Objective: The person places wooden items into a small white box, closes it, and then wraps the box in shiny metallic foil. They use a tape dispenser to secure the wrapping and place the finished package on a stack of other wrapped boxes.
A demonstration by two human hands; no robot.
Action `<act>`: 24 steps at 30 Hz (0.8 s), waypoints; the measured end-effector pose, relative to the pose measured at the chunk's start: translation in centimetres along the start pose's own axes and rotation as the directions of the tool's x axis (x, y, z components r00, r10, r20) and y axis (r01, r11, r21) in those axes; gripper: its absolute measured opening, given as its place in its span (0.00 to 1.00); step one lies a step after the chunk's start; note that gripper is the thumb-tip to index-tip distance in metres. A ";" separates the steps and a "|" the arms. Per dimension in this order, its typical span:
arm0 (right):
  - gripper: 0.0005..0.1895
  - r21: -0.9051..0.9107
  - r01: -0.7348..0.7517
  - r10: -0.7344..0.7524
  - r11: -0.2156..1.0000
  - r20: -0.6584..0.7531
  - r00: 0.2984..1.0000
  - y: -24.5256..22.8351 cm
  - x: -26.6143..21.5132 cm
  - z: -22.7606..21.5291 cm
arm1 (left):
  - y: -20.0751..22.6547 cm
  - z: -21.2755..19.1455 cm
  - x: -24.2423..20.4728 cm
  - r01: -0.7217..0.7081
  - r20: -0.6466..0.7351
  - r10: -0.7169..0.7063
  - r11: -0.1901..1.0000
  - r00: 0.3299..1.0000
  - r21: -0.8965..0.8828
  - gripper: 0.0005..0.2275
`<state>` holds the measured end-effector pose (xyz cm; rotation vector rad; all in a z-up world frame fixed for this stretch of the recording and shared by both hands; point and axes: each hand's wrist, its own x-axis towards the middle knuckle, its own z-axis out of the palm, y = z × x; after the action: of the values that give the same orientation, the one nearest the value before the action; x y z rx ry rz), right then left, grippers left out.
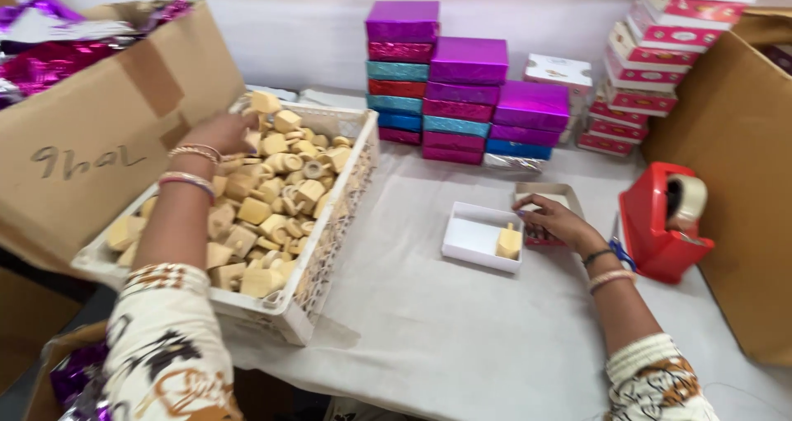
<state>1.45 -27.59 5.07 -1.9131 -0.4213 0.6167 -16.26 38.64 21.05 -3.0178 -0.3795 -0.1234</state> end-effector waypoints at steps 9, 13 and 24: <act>0.13 0.012 0.072 -0.072 0.997 0.021 0.997 -0.2 0.0 0.5 | 26.9 -8.3 -2.8 -0.681 -0.044 0.724 0.625 0.689 -0.382 0.20; 0.13 -0.004 0.048 -0.048 0.999 -0.005 0.999 -1.2 -0.8 0.8 | 33.8 -5.0 -2.8 -0.794 0.003 0.865 0.461 0.501 -0.396 0.20; 0.13 0.030 0.048 -0.049 0.998 0.029 0.998 -1.7 -1.1 0.9 | 40.1 3.0 -0.5 -0.816 0.117 0.884 0.464 0.453 -0.346 0.21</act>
<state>-0.04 -26.85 6.60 -1.8630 -0.4738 0.6171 -6.47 0.22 14.52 -3.0044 1.2926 0.3807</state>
